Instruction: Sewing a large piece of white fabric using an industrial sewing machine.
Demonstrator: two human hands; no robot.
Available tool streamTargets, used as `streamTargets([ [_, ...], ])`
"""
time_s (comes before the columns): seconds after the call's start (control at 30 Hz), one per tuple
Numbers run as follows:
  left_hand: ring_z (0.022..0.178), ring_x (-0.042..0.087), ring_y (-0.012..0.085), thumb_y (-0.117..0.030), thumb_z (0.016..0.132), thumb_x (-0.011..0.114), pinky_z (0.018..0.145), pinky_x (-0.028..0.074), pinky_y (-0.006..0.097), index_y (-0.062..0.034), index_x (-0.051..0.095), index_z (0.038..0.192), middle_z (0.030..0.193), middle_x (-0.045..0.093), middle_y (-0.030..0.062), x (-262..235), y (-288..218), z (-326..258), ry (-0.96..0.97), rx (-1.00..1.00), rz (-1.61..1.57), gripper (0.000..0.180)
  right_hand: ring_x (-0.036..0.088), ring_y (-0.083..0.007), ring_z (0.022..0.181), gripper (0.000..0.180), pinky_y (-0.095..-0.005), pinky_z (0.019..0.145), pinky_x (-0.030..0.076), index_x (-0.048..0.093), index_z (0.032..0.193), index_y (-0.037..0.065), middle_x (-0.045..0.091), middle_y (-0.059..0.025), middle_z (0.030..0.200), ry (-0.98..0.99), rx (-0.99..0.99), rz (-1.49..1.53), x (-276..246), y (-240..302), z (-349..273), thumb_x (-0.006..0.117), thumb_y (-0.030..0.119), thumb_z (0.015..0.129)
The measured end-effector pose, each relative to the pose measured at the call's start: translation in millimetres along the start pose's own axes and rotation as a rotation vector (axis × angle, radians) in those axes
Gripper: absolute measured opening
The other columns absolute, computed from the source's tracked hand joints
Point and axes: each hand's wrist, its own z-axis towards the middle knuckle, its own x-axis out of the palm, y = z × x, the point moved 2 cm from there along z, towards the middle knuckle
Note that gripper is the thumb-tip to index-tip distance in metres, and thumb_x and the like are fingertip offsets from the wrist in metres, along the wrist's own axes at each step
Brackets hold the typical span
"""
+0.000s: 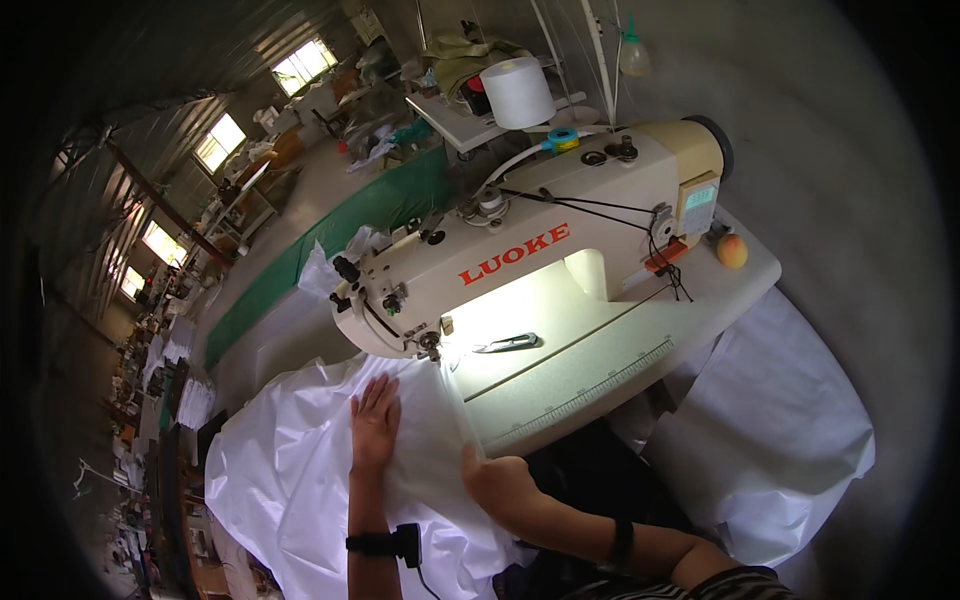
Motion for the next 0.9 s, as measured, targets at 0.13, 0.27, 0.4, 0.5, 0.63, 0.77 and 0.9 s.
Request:
streamTargets([
  [0.13,0.139,0.041,0.0254,-0.021,0.096,0.055,0.116,0.022,0.053,-0.0154,0.060,0.130,0.146,0.050,0.0050,11.3,23.4,30.7,0.003,-0.006,-0.008,0.035,0.064,-0.0159,0.048,0.042,-0.0299,0.040,0.044,0.059,0.122,-0.002,0.062,-0.0028,0.055,-0.083,0.051,-0.105,12.1,-1.8,26.3,0.062,0.010,0.082],
  [0.27,0.133,0.047,0.0294,-0.010,0.091,0.056,0.113,0.033,0.048,-0.0108,0.063,0.125,0.142,0.053,0.0101,-2.9,12.1,30.5,0.006,0.021,-0.051,0.034,0.064,-0.0202,0.049,0.038,-0.0335,0.041,0.046,0.059,0.123,0.001,0.064,-0.0039,0.060,-0.041,0.038,-0.050,13.9,-11.0,34.0,0.059,0.011,0.086],
  [0.4,0.104,0.067,0.0318,0.005,0.087,0.059,0.091,0.053,0.039,-0.0040,0.064,0.116,0.118,0.067,0.0170,-60.0,-90.0,-50.9,-0.217,0.022,-0.507,0.031,0.069,-0.0305,0.085,0.040,-0.0358,0.071,0.055,0.055,0.129,0.004,0.068,-0.0131,0.096,-0.133,0.088,0.610,-2.8,-42.3,-1.3,0.058,0.016,0.091],
  [0.5,0.086,0.066,0.0311,-0.013,0.100,0.053,0.082,0.055,0.040,0.0012,0.062,0.117,0.107,0.068,0.0175,-43.0,-98.4,-198.9,-0.138,-0.241,-1.591,0.024,0.068,-0.0296,0.094,0.045,-0.0366,0.078,0.055,0.053,0.131,0.005,0.068,-0.0134,0.103,-0.128,0.039,0.784,-5.7,-63.6,-43.9,0.065,0.018,0.089],
  [0.63,0.094,0.065,0.0302,-0.017,0.102,0.048,0.087,0.053,0.037,0.0021,0.057,0.125,0.119,0.063,0.0212,32.1,-109.9,-375.3,-0.160,-1.361,-1.699,0.031,0.063,-0.0325,0.105,0.048,-0.0379,0.092,0.050,0.054,0.130,0.003,0.063,-0.0174,0.115,0.156,0.089,1.065,29.9,-65.6,-73.1,0.068,0.021,0.088],
  [0.77,0.093,0.066,0.0301,-0.016,0.100,0.049,0.087,0.053,0.037,0.0023,0.059,0.122,0.115,0.064,0.0207,-6.1,-108.2,-345.6,-0.384,-1.211,-1.492,0.030,0.058,-0.0327,0.112,0.040,-0.0397,0.099,0.045,0.061,0.123,0.003,0.061,-0.0188,0.119,0.415,-0.112,1.119,63.0,-40.1,-46.5,0.070,0.020,0.088],
  [0.9,0.092,0.067,0.0300,-0.014,0.098,0.052,0.087,0.053,0.037,0.0025,0.061,0.119,0.109,0.067,0.0199,-105.4,-97.5,-250.5,-0.656,-0.972,-1.185,0.028,0.063,-0.0308,0.099,0.030,-0.0378,0.086,0.051,0.065,0.114,0.002,0.064,-0.0166,0.110,0.334,-0.405,1.143,29.9,-1.7,-41.0,0.070,0.020,0.089],
])
